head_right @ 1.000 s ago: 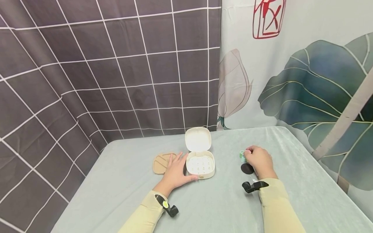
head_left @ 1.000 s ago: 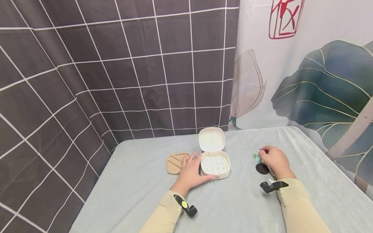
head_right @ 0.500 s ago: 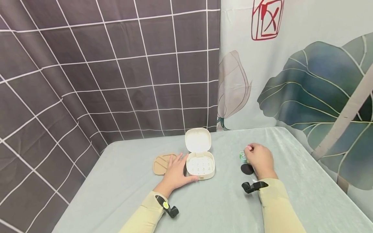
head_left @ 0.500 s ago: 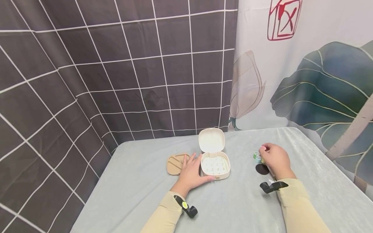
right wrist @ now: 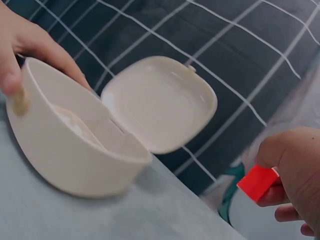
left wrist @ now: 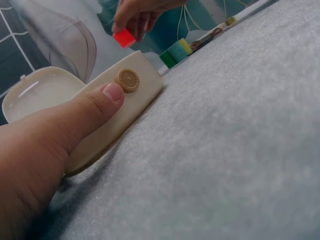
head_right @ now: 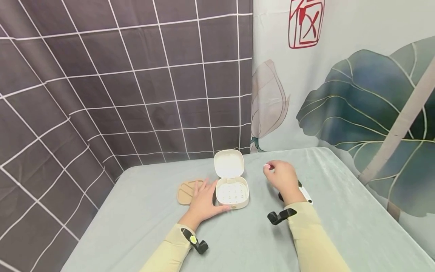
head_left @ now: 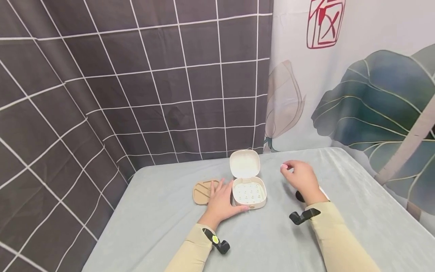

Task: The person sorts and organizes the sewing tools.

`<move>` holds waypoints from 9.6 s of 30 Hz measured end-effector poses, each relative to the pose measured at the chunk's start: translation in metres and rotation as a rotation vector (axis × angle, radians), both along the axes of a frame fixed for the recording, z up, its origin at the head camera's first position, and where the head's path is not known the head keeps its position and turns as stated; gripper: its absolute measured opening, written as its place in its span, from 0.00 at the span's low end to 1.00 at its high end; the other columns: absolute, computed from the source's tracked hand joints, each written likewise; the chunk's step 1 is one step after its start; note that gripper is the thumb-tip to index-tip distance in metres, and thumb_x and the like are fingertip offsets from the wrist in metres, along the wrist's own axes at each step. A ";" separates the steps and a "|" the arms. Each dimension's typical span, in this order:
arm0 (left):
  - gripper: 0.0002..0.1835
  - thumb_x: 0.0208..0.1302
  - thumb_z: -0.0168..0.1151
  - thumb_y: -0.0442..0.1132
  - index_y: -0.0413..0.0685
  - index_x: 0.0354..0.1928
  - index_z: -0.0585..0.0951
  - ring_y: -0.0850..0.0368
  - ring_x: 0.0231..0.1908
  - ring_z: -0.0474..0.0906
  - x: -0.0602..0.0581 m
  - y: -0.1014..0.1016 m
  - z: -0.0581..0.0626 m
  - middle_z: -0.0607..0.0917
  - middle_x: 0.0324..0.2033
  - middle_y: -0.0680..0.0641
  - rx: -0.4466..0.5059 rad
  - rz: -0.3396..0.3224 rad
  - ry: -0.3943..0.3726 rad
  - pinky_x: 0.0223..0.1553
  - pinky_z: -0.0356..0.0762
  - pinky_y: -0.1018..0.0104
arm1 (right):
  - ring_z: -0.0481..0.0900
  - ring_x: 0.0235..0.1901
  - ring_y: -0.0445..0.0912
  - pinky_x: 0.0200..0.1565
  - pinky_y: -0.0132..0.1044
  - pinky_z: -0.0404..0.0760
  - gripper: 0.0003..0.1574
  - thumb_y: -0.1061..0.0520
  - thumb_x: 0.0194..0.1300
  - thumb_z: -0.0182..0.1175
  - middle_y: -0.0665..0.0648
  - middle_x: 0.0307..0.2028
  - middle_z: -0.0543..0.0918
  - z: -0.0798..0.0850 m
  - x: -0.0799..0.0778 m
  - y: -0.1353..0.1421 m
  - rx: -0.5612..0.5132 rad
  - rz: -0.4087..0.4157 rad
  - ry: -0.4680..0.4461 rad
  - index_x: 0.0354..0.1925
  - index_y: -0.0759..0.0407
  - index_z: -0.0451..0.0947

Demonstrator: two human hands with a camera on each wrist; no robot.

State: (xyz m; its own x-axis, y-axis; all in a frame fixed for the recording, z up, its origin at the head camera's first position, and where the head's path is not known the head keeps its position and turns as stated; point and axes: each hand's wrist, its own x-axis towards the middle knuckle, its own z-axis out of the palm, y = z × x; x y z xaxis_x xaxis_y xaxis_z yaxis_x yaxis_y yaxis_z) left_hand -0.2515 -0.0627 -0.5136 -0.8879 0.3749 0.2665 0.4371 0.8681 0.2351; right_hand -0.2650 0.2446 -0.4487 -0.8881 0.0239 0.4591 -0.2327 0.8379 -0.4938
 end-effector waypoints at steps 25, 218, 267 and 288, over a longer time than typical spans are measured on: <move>0.66 0.45 0.49 0.89 0.50 0.78 0.62 0.39 0.79 0.40 0.001 -0.003 -0.001 0.55 0.78 0.42 -0.102 0.050 0.023 0.75 0.30 0.36 | 0.83 0.40 0.57 0.48 0.55 0.79 0.16 0.50 0.65 0.65 0.55 0.33 0.88 -0.015 -0.002 -0.105 0.030 0.184 -0.034 0.42 0.61 0.87; 0.63 0.45 0.53 0.87 0.56 0.78 0.61 0.39 0.78 0.42 -0.002 0.000 0.000 0.65 0.74 0.43 -0.092 0.064 -0.021 0.74 0.30 0.34 | 0.79 0.53 0.59 0.70 0.68 0.54 0.12 0.53 0.56 0.70 0.51 0.36 0.88 -0.031 -0.009 -0.111 0.182 0.107 -0.144 0.40 0.54 0.86; 0.64 0.45 0.53 0.87 0.55 0.78 0.61 0.38 0.78 0.41 -0.003 -0.001 0.002 0.65 0.74 0.41 -0.072 0.056 -0.038 0.74 0.27 0.35 | 0.79 0.45 0.65 0.52 0.60 0.73 0.15 0.56 0.64 0.64 0.64 0.40 0.87 -0.038 0.003 -0.023 -0.076 -0.080 0.157 0.45 0.64 0.82; 0.63 0.46 0.53 0.87 0.55 0.78 0.61 0.37 0.78 0.42 -0.003 -0.002 0.003 0.65 0.74 0.41 -0.063 0.058 -0.034 0.74 0.29 0.34 | 0.76 0.50 0.69 0.58 0.64 0.65 0.30 0.47 0.65 0.61 0.68 0.47 0.83 -0.056 0.006 0.016 -0.043 -0.308 -0.100 0.56 0.67 0.77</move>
State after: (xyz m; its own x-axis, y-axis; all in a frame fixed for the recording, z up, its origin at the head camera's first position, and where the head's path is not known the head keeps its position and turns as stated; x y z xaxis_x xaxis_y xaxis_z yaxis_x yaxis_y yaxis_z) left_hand -0.2543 -0.0646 -0.5111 -0.9166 0.3381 0.2133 0.3788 0.9051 0.1930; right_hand -0.2587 0.2602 -0.5046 -0.8765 0.3161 0.3630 0.0799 0.8392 -0.5379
